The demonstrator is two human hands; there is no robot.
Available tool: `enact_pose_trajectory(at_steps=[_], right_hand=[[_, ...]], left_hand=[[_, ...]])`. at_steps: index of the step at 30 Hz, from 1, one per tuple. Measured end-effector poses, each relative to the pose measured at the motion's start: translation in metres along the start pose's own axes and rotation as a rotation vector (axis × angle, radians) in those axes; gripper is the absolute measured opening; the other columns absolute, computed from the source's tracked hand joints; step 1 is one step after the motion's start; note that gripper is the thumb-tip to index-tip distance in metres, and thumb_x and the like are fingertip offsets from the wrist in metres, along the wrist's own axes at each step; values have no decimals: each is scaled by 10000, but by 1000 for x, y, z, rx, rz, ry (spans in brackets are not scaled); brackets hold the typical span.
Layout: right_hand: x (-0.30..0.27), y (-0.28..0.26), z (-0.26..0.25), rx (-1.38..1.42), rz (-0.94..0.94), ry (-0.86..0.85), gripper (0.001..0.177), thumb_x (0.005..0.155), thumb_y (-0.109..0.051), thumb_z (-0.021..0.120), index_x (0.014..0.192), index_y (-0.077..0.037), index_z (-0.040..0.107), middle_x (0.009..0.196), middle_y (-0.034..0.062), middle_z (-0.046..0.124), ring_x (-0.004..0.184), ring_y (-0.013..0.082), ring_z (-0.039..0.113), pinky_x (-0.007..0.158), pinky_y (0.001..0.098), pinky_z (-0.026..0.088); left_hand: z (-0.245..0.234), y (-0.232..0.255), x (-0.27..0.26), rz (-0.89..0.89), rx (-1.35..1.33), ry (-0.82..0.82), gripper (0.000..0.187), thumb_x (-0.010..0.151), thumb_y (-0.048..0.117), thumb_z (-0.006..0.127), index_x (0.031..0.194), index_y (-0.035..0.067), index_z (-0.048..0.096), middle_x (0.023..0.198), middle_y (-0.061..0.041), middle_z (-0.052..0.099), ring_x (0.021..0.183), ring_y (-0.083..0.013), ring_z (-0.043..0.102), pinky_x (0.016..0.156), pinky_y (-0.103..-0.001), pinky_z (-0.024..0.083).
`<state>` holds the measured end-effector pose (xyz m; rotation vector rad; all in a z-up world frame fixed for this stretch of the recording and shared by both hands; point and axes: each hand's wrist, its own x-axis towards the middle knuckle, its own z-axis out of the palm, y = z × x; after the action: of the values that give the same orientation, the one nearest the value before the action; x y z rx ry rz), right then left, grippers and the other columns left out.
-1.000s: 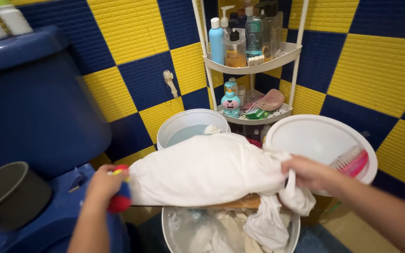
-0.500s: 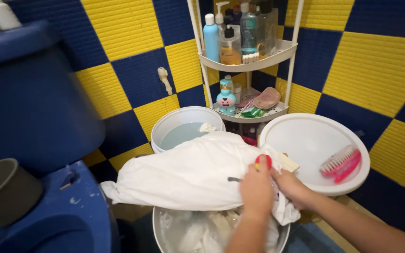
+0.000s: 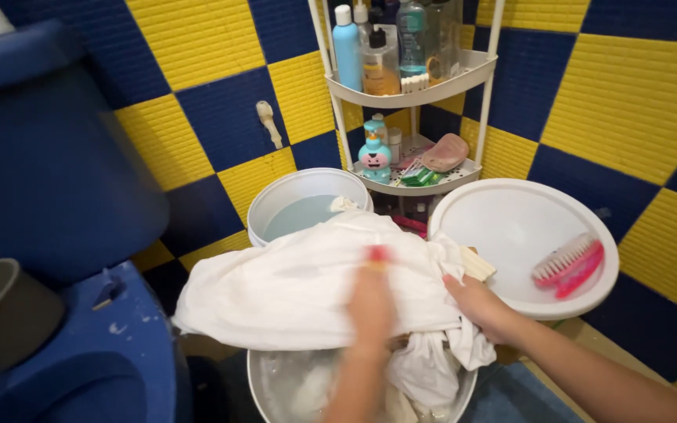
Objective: The person washes a white shirt by hand, scrubbing it with a brush on a wooden board and dipping it into a bucket of soapy water. They wring the shirt, rub it against itself, and submerge it repeatedly to rinse it.
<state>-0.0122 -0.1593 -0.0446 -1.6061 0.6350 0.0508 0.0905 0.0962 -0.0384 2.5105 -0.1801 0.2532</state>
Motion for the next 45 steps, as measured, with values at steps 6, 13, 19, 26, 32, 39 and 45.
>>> enact_pose_trajectory(at_steps=[6, 13, 19, 26, 32, 39, 45], right_hand=[[-6, -6, -4, 120, 42, -58, 484, 1016, -347, 484, 1383, -36, 531, 1229, 169, 704, 1039, 269, 712, 847, 465, 601], [10, 11, -7, 159, 10, 0, 513, 1003, -352, 531, 1379, -3, 547, 1241, 177, 710, 1071, 285, 705, 883, 464, 577], [-33, -70, 4, 606, 249, -312, 483, 929, -363, 596, 1308, -68, 655, 1221, 123, 731, 1041, 264, 704, 957, 439, 539], [-72, -180, -48, 641, -222, -275, 329, 881, -199, 594, 1178, -82, 675, 1129, 118, 726, 995, 253, 705, 981, 435, 548], [-49, -158, -65, 941, -380, -295, 356, 923, -359, 524, 1026, -46, 658, 1057, 170, 745, 989, 344, 727, 1011, 488, 547], [-30, -108, -33, 512, 80, -231, 426, 861, -273, 650, 1175, 15, 653, 1106, 188, 748, 1003, 340, 708, 962, 527, 537], [-48, -92, -20, -541, -51, -120, 687, 751, -408, 841, 1236, 22, 615, 1115, 213, 787, 997, 316, 757, 893, 460, 598]], left_hand=[[-47, 21, -6, 213, -137, -108, 415, 1018, 240, 433, 1388, 135, 587, 1113, -200, 671, 984, -388, 655, 841, -528, 509], [-156, -125, 64, -268, 485, -100, 377, 1021, 306, 529, 1370, 187, 608, 1336, -190, 661, 1204, -389, 669, 987, -488, 540], [-127, -162, 88, -145, -317, -269, 1027, 670, 262, 900, 1530, 47, 382, 1350, -175, 664, 1121, -236, 675, 949, -357, 551], [-152, -46, 51, -228, -555, -553, 1219, 664, 315, 878, 1609, 109, 135, 1307, -202, 674, 1042, -249, 721, 910, -356, 572], [-96, -41, 31, 109, -303, -650, 779, 690, 416, 865, 1300, -24, 663, 1141, -189, 760, 974, -241, 733, 848, -354, 587], [-97, -18, 2, 221, -109, -684, 605, 683, 349, 806, 1196, 45, 706, 1088, -172, 758, 960, -267, 731, 862, -375, 563], [-108, 22, -4, 304, -125, -671, 698, 695, 397, 876, 1240, 34, 633, 1103, -173, 724, 998, -283, 718, 891, -382, 565]])
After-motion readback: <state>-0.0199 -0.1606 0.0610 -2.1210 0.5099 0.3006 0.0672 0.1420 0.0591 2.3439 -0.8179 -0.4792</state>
